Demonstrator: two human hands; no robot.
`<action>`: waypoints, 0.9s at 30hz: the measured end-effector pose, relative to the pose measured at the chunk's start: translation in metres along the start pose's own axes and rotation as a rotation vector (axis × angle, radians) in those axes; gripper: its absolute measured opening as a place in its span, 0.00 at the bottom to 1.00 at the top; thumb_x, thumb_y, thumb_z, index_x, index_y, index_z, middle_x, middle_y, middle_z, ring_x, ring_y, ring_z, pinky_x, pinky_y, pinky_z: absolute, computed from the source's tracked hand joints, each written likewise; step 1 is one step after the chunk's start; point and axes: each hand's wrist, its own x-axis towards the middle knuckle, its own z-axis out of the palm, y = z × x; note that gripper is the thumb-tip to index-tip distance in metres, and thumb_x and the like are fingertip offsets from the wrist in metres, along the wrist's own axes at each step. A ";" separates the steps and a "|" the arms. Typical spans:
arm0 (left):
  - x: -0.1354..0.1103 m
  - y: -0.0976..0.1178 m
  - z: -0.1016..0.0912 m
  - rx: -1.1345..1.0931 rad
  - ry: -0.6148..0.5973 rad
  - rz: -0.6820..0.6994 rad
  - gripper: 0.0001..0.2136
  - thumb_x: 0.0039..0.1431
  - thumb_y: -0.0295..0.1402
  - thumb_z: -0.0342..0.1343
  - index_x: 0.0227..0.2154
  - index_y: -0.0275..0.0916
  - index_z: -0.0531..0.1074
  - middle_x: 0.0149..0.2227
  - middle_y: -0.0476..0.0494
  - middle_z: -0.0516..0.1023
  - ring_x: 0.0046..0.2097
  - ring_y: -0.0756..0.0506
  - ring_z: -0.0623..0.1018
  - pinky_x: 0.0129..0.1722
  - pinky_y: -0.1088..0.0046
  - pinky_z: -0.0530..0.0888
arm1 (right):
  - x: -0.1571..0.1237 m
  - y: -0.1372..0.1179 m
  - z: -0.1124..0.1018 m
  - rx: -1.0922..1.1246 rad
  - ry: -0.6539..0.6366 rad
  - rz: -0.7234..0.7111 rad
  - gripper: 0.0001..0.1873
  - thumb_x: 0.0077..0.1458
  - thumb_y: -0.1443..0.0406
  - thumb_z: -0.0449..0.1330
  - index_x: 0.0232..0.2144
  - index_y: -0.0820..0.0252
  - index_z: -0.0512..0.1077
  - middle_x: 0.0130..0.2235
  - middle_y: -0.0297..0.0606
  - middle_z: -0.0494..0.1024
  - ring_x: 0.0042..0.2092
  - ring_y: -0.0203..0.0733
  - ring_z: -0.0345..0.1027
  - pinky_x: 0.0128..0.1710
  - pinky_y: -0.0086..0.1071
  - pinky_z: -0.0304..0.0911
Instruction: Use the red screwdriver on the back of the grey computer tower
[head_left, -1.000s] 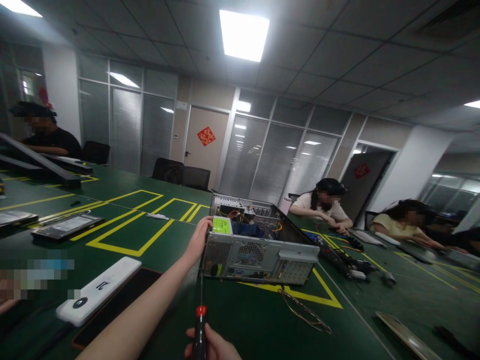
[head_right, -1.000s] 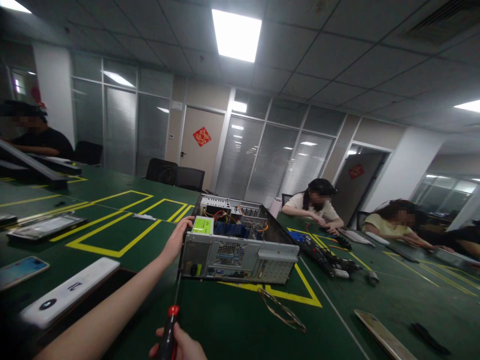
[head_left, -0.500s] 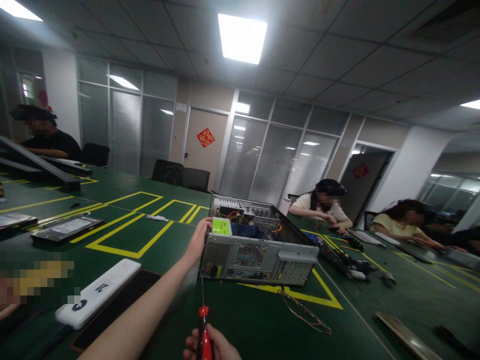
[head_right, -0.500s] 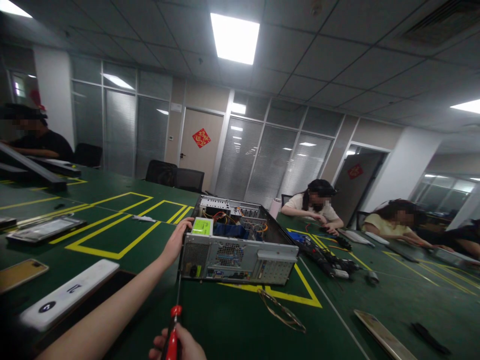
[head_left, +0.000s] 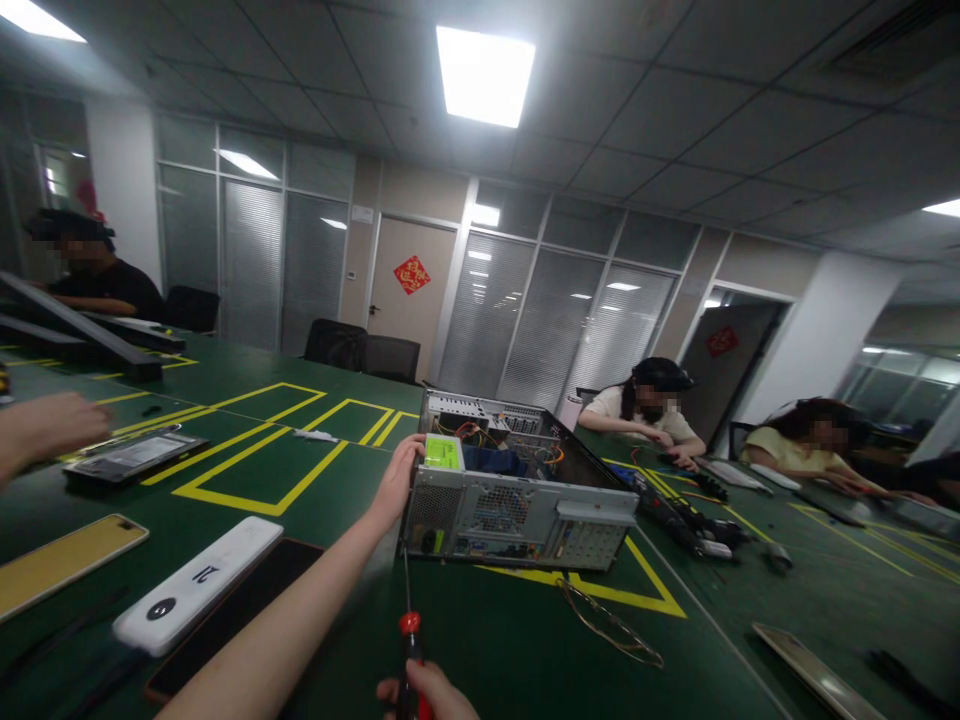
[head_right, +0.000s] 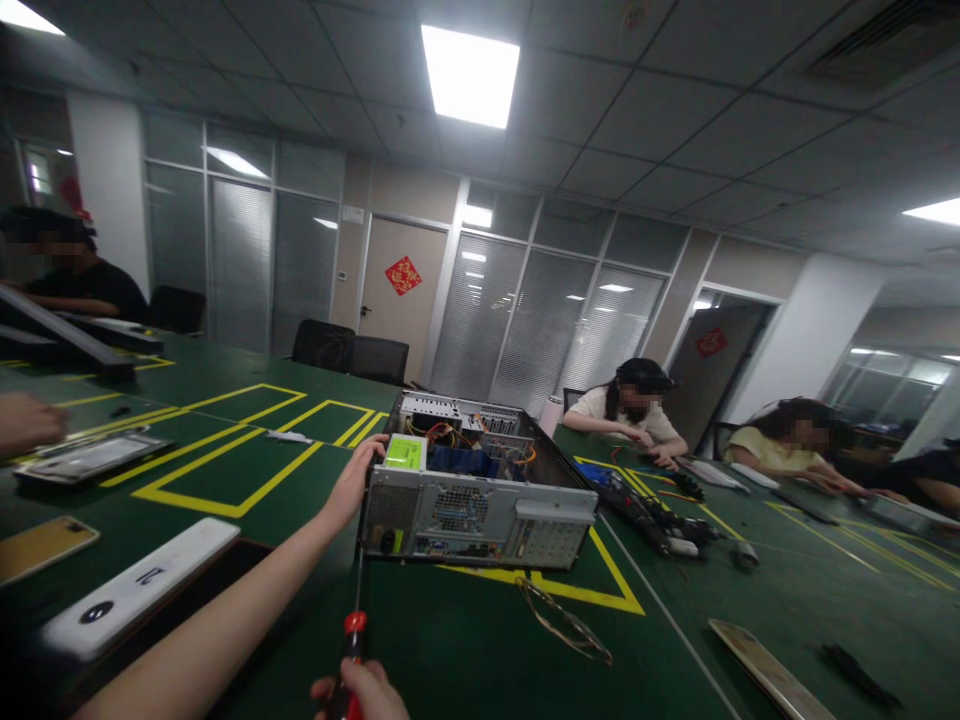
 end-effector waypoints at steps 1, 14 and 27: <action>0.000 0.001 0.000 -0.003 -0.004 0.000 0.15 0.63 0.42 0.40 0.29 0.40 0.66 0.50 0.42 0.71 0.56 0.44 0.69 0.60 0.65 0.63 | 0.000 -0.001 0.002 0.012 0.004 0.026 0.17 0.43 0.55 0.66 0.24 0.59 0.64 0.27 0.36 0.75 0.25 0.36 0.66 0.27 0.30 0.57; -0.002 0.005 -0.002 0.005 -0.024 -0.031 0.14 0.63 0.41 0.40 0.29 0.41 0.66 0.52 0.42 0.70 0.57 0.44 0.68 0.60 0.66 0.63 | -0.004 -0.007 0.008 0.022 -0.048 0.093 0.15 0.48 0.55 0.61 0.28 0.62 0.69 0.20 0.34 0.72 0.21 0.36 0.65 0.27 0.29 0.57; -0.001 -0.002 -0.001 0.008 -0.003 0.007 0.15 0.64 0.41 0.40 0.30 0.40 0.66 0.51 0.41 0.71 0.56 0.44 0.69 0.61 0.65 0.62 | -0.016 -0.018 0.011 0.093 -0.101 0.106 0.17 0.43 0.53 0.65 0.24 0.60 0.66 0.17 0.31 0.68 0.18 0.32 0.60 0.21 0.26 0.49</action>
